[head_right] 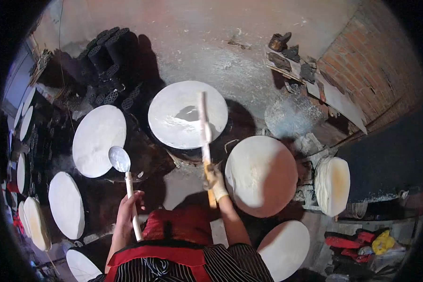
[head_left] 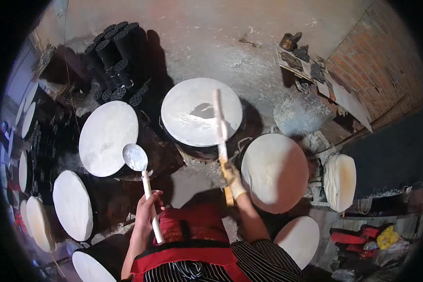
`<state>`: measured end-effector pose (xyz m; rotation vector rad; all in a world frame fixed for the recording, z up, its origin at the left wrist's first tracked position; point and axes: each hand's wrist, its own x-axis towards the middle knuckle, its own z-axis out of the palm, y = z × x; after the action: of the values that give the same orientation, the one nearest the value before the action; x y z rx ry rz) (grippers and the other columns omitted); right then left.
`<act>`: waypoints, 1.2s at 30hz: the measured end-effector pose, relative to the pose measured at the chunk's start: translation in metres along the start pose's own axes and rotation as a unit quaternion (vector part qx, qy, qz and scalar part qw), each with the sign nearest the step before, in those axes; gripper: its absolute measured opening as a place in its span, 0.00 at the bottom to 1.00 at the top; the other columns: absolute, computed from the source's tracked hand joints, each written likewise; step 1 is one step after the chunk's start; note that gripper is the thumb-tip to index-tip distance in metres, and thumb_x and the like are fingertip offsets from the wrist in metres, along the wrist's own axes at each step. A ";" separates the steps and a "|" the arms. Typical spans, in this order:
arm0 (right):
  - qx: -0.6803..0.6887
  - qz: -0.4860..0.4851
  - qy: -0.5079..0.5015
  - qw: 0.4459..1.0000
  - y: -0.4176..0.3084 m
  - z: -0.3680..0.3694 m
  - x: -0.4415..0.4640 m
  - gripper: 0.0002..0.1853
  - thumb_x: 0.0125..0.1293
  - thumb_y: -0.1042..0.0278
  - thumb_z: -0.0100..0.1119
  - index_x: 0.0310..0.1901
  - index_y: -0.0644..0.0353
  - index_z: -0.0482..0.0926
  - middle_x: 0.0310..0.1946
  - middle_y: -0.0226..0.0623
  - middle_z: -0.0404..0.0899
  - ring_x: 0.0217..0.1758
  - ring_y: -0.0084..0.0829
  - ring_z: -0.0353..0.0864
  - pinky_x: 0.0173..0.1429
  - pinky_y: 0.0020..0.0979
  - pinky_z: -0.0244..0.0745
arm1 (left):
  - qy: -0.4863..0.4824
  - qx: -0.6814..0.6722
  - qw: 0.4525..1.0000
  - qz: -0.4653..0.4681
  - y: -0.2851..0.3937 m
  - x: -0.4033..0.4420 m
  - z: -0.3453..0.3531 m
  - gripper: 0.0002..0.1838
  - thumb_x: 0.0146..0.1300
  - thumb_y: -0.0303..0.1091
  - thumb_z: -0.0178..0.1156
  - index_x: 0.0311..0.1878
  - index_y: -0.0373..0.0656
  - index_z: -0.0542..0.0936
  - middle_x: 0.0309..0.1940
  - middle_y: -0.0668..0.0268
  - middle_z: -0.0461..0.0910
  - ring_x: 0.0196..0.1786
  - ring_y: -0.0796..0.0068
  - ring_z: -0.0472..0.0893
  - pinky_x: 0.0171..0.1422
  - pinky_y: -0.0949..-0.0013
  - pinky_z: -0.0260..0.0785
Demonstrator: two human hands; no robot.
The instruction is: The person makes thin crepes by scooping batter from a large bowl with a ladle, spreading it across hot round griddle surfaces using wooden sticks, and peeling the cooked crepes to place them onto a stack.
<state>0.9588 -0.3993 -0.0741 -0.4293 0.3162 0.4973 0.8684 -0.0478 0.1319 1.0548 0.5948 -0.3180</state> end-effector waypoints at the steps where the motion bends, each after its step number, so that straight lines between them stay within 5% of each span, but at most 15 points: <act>1: -0.019 0.037 -0.060 0.997 -0.018 -0.035 0.021 0.24 0.71 0.37 0.41 0.52 0.44 0.78 0.26 0.38 0.80 0.13 0.34 0.68 0.15 0.34 0.59 | -0.001 -0.020 1.000 -0.006 0.002 -0.003 0.001 0.09 0.70 0.32 0.56 0.46 0.37 0.77 0.27 0.69 0.75 0.26 0.80 0.74 0.27 0.75 0.68; 6: -0.261 -0.256 0.282 0.887 -0.015 0.094 0.079 0.20 0.72 0.45 0.47 0.35 0.53 0.77 0.17 0.30 0.69 0.11 0.25 0.63 0.15 0.26 0.57 | 0.004 0.031 0.999 -0.039 0.020 0.001 0.008 0.07 0.71 0.32 0.57 0.46 0.40 0.74 0.23 0.70 0.73 0.14 0.84 0.64 0.14 0.79 0.55; 9: 0.074 -0.179 0.162 0.967 0.009 0.052 0.138 0.08 0.73 0.68 0.52 0.47 0.54 0.81 0.32 0.29 0.78 0.29 0.21 0.75 0.29 0.19 0.71 | -0.029 0.040 0.999 -0.021 0.035 0.007 0.007 0.09 0.71 0.32 0.56 0.50 0.43 0.72 0.22 0.70 0.71 0.15 0.83 0.64 0.14 0.77 0.55; 12: -0.354 -0.422 0.180 0.815 0.047 0.066 0.086 0.25 0.69 0.76 0.59 0.67 0.52 0.72 0.58 0.35 0.77 0.50 0.20 0.73 0.56 0.20 0.71 | -0.041 0.009 0.999 -0.010 0.045 0.017 -0.012 0.07 0.71 0.35 0.56 0.49 0.45 0.73 0.24 0.73 0.70 0.16 0.85 0.65 0.15 0.82 0.54; 15: -0.051 -0.450 0.200 0.869 0.092 0.071 0.087 0.25 0.68 0.78 0.57 0.67 0.59 0.71 0.60 0.34 0.76 0.50 0.21 0.73 0.57 0.24 0.72 | -0.042 0.012 0.999 -0.009 0.054 0.029 -0.033 0.06 0.71 0.32 0.56 0.47 0.45 0.72 0.25 0.72 0.69 0.20 0.82 0.68 0.19 0.78 0.59; 16: -0.430 -0.574 0.295 0.631 0.099 0.092 0.107 0.21 0.70 0.74 0.57 0.64 0.60 0.74 0.54 0.31 0.79 0.44 0.17 0.72 0.50 0.22 0.72 | -0.034 0.020 0.999 -0.002 0.056 0.032 -0.039 0.06 0.70 0.31 0.56 0.47 0.44 0.72 0.25 0.71 0.70 0.22 0.81 0.69 0.20 0.76 0.62; 18: -0.082 -0.483 0.165 0.856 0.091 0.126 0.143 0.17 0.71 0.70 0.58 0.59 0.59 0.78 0.49 0.30 0.79 0.44 0.17 0.73 0.48 0.21 0.71 | -0.051 0.013 0.999 -0.014 0.063 0.039 -0.048 0.05 0.70 0.30 0.56 0.46 0.44 0.72 0.26 0.71 0.69 0.24 0.80 0.69 0.23 0.75 0.63; 20: -0.432 -0.543 0.262 0.671 0.075 0.135 0.152 0.14 0.71 0.68 0.58 0.55 0.60 0.79 0.43 0.27 0.80 0.42 0.18 0.73 0.44 0.19 0.70 | -0.072 0.004 0.997 -0.029 0.070 0.044 -0.054 0.05 0.70 0.30 0.56 0.46 0.44 0.72 0.28 0.71 0.69 0.24 0.81 0.69 0.24 0.77 0.63; 23: -0.171 -0.263 0.226 0.922 0.045 0.150 0.112 0.20 0.68 0.73 0.57 0.61 0.52 0.77 0.35 0.22 0.77 0.13 0.20 0.62 0.15 0.22 0.56 | -0.093 -0.011 0.995 -0.042 0.080 0.050 -0.061 0.04 0.71 0.30 0.55 0.45 0.44 0.71 0.30 0.70 0.68 0.23 0.81 0.68 0.22 0.79 0.61; 26: 0.090 -0.472 0.233 0.845 0.073 0.087 0.108 0.19 0.69 0.73 0.57 0.62 0.60 0.75 0.41 0.26 0.80 0.33 0.21 0.75 0.39 0.22 0.74 | -0.110 -0.021 0.992 -0.064 0.090 0.056 -0.072 0.04 0.72 0.30 0.54 0.45 0.44 0.70 0.30 0.70 0.69 0.23 0.82 0.67 0.20 0.80 0.58; 29: -0.014 -0.422 0.196 0.885 0.114 0.127 0.104 0.20 0.69 0.71 0.59 0.62 0.63 0.75 0.50 0.29 0.77 0.52 0.23 0.74 0.59 0.24 0.72 | -0.114 -0.013 0.991 -0.073 0.091 0.065 -0.078 0.04 0.72 0.30 0.54 0.45 0.44 0.70 0.29 0.69 0.69 0.22 0.83 0.66 0.18 0.80 0.56; 30: -0.373 -0.508 0.219 0.744 0.118 0.109 0.124 0.18 0.70 0.72 0.58 0.60 0.62 0.77 0.50 0.27 0.77 0.48 0.22 0.75 0.56 0.22 0.73 | -0.114 -0.012 0.991 -0.074 0.093 0.065 -0.079 0.04 0.72 0.30 0.54 0.45 0.44 0.70 0.29 0.69 0.69 0.22 0.83 0.66 0.18 0.80 0.56; 32: -0.076 -0.318 0.132 0.936 0.088 0.134 0.119 0.16 0.70 0.74 0.57 0.58 0.60 0.79 0.48 0.27 0.78 0.42 0.22 0.76 0.51 0.20 0.73 | -0.126 -0.006 0.988 -0.092 0.093 0.067 -0.078 0.05 0.72 0.30 0.53 0.47 0.44 0.70 0.29 0.69 0.69 0.22 0.83 0.66 0.18 0.81 0.56; 33: -0.456 -0.349 0.250 0.779 0.069 0.125 0.118 0.17 0.70 0.76 0.56 0.59 0.62 0.77 0.46 0.27 0.78 0.39 0.22 0.75 0.47 0.20 0.73 | -0.127 -0.007 0.988 -0.091 0.094 0.066 -0.076 0.05 0.72 0.30 0.53 0.47 0.44 0.70 0.29 0.69 0.69 0.22 0.83 0.66 0.18 0.81 0.56; 36: -0.088 -0.444 0.170 0.875 0.032 0.060 0.127 0.15 0.72 0.69 0.55 0.57 0.61 0.79 0.47 0.28 0.79 0.43 0.20 0.75 0.51 0.24 0.73 | -0.133 -0.014 0.986 -0.096 0.094 0.061 -0.071 0.05 0.72 0.29 0.52 0.48 0.44 0.69 0.29 0.69 0.69 0.22 0.83 0.66 0.18 0.81 0.56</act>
<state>1.0592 -0.2959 -0.0821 -0.7833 0.3752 -0.4665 0.9447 0.0606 0.1373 0.9101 0.4591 -0.6071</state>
